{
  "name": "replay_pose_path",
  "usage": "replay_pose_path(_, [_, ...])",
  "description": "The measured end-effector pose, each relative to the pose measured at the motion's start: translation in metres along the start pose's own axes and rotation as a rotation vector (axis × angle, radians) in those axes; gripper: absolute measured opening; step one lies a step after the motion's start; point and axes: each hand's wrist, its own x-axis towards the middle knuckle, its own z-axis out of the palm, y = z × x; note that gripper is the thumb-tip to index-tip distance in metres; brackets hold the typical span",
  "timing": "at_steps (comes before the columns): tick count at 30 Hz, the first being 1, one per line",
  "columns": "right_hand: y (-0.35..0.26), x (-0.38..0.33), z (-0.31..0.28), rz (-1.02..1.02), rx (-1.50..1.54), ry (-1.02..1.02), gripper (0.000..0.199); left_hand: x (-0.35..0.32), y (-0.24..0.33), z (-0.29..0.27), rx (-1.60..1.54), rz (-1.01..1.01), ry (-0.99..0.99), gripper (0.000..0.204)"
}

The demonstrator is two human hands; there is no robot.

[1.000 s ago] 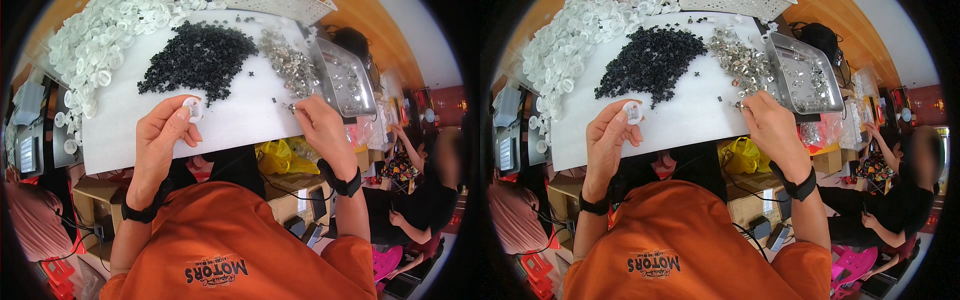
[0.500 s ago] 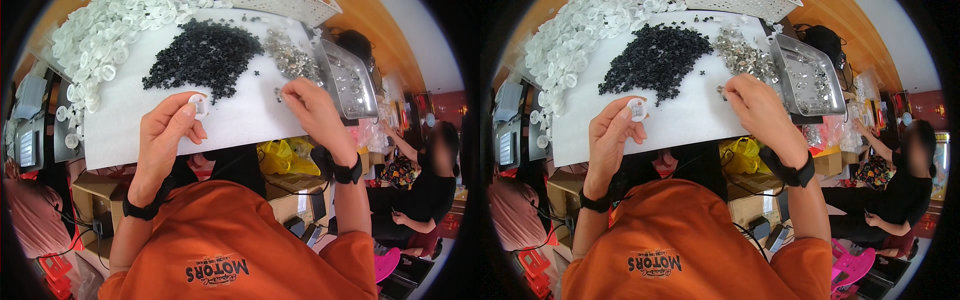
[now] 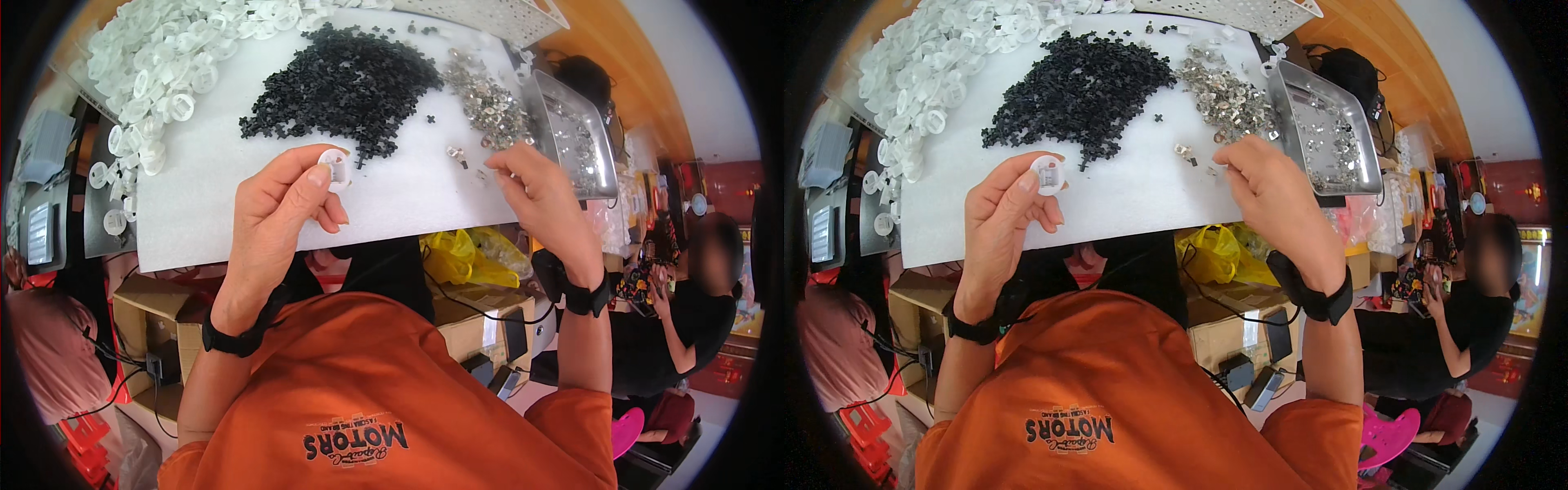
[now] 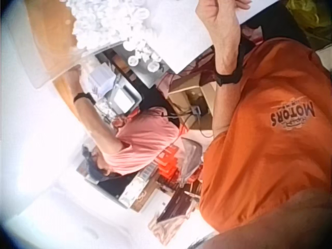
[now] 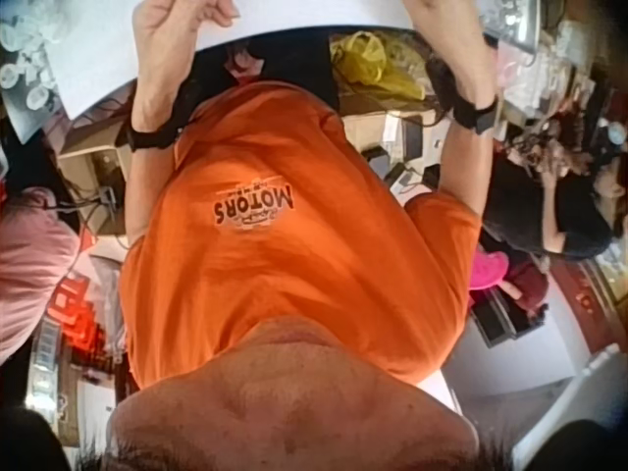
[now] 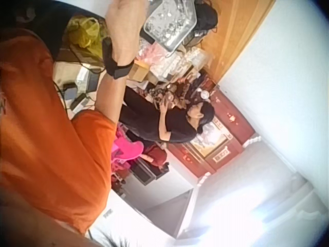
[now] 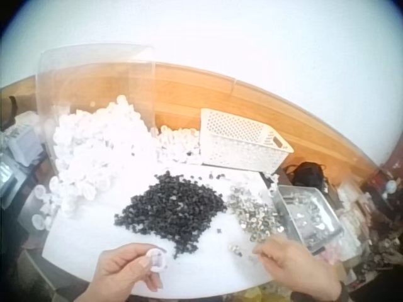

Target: Manually inserting small metal contacts and plastic components into white plastic housing units for assembly.

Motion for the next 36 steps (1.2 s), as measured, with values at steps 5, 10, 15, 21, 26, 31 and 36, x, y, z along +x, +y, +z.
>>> replay_pose_path(5, [0.002,-0.004,0.016,-0.115,-0.087,0.083,0.016,0.000,0.000,0.000,0.010,0.008,-0.009,0.031])
replay_pose_path(10, [0.006,-0.006,0.018,-0.092,-0.083,0.089,0.012,-0.001,0.001,0.003,-0.040,-0.001,0.023,0.028])
replay_pose_path(15, [0.008,-0.005,0.017,-0.040,-0.065,0.102,0.008,0.000,0.000,0.002,-0.031,0.000,0.019,0.028])
replay_pose_path(21, [0.005,-0.006,0.009,-0.034,-0.261,0.019,0.009,0.000,0.000,0.002,-0.035,0.005,0.028,0.028])
replay_pose_path(26, [-0.011,0.000,0.012,0.035,0.165,0.023,0.007,-0.001,0.001,0.001,-0.040,-0.001,0.032,0.028])
replay_pose_path(31, [-0.062,0.025,0.030,0.056,0.627,-0.079,0.008,0.000,0.002,-0.002,-0.040,-0.039,-0.029,0.034])
replay_pose_path(36, [-0.092,0.044,0.046,-0.041,0.865,-0.072,0.012,0.001,0.003,-0.003,-0.164,-0.033,-0.021,0.033])
